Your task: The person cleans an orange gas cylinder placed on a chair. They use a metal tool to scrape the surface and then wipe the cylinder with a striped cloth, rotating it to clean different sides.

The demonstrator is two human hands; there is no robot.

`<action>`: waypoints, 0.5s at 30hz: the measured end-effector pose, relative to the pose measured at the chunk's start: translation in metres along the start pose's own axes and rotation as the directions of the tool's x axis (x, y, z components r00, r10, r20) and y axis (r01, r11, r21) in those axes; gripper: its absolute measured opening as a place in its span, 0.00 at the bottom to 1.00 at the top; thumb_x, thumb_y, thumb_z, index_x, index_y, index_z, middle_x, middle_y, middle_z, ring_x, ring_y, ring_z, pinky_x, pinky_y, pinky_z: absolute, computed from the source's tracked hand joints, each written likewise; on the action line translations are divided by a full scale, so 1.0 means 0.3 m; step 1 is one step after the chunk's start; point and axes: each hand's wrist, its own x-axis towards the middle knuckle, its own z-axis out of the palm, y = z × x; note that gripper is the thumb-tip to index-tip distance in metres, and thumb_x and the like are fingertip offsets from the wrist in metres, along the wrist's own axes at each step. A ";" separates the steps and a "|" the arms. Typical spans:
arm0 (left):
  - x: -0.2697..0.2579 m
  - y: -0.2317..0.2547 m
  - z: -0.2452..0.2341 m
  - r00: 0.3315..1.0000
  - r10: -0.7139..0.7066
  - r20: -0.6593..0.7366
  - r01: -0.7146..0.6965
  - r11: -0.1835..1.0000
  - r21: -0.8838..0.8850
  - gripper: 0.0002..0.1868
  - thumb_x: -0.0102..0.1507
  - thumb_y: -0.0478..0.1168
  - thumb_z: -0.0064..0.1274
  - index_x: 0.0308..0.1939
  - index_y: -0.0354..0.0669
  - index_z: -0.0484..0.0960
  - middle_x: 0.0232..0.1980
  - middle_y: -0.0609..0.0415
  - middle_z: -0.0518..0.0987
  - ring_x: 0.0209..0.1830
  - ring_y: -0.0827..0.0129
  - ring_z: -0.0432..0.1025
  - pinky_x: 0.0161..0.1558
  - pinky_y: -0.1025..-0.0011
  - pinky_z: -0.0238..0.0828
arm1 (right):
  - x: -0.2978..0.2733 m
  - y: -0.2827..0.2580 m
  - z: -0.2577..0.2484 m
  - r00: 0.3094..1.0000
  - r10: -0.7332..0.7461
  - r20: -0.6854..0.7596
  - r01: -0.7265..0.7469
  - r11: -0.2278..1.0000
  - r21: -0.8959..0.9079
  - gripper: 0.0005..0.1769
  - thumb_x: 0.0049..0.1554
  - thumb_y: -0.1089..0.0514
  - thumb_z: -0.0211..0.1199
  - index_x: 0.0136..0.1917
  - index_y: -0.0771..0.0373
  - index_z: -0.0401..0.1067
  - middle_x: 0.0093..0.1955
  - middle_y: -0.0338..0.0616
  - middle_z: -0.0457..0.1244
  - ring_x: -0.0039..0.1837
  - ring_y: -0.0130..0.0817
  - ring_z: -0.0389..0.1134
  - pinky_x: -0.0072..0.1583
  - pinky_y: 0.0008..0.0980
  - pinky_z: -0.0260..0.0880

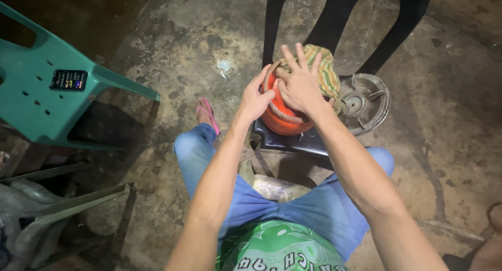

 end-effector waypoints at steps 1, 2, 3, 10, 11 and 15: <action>-0.003 -0.011 0.000 1.000 0.014 -0.006 -0.014 1.000 -0.007 0.38 0.56 0.36 0.53 0.74 0.44 0.68 0.70 0.40 0.75 0.71 0.56 0.71 0.68 0.68 0.65 | 0.002 -0.013 -0.024 0.998 -0.036 0.046 0.034 0.999 0.039 0.17 0.57 0.52 0.58 0.56 0.55 0.81 0.85 0.54 0.49 0.85 0.62 0.36 0.74 0.82 0.25; -0.003 -0.020 0.006 0.999 0.038 -0.011 -0.038 0.999 -0.034 0.38 0.56 0.35 0.53 0.74 0.43 0.68 0.71 0.40 0.75 0.72 0.56 0.70 0.69 0.67 0.64 | 0.004 -0.019 -0.054 0.994 -0.069 0.088 0.062 0.995 0.076 0.17 0.55 0.53 0.58 0.54 0.53 0.82 0.83 0.52 0.49 0.85 0.62 0.36 0.75 0.81 0.25; -0.005 -0.028 0.014 0.998 0.062 -0.017 -0.062 0.996 -0.062 0.38 0.57 0.35 0.53 0.74 0.43 0.68 0.71 0.40 0.75 0.72 0.56 0.70 0.69 0.67 0.64 | 0.002 -0.025 -0.081 0.986 -0.104 0.129 0.089 0.990 0.113 0.17 0.52 0.54 0.58 0.52 0.51 0.83 0.82 0.50 0.50 0.84 0.61 0.36 0.75 0.81 0.24; -0.006 -0.003 -0.001 0.999 0.043 0.000 -0.043 0.999 -0.018 0.39 0.57 0.35 0.53 0.74 0.44 0.68 0.69 0.40 0.76 0.70 0.59 0.70 0.68 0.68 0.63 | -0.084 0.057 -0.112 0.961 0.172 -0.216 -0.131 0.973 0.193 0.11 0.56 0.61 0.62 0.51 0.65 0.79 0.65 0.57 0.65 0.69 0.55 0.64 0.70 0.49 0.64; -0.002 0.006 -0.002 1.000 0.021 -0.007 -0.021 1.000 -0.014 0.39 0.57 0.36 0.52 0.74 0.44 0.68 0.68 0.41 0.77 0.68 0.60 0.71 0.67 0.69 0.64 | -0.097 0.081 -0.103 0.928 0.257 -0.269 -0.204 0.956 0.210 0.10 0.58 0.62 0.63 0.52 0.66 0.79 0.60 0.58 0.66 0.65 0.55 0.66 0.67 0.47 0.66; -0.006 0.009 0.008 1.000 -0.008 -0.018 0.007 0.999 -0.050 0.38 0.57 0.37 0.52 0.74 0.46 0.68 0.62 0.43 0.81 0.61 0.63 0.76 0.63 0.70 0.69 | -0.157 0.220 -0.152 0.731 0.515 -0.447 -0.212 0.794 0.569 0.08 0.64 0.61 0.62 0.50 0.67 0.79 0.53 0.51 0.70 0.56 0.42 0.72 0.59 0.38 0.72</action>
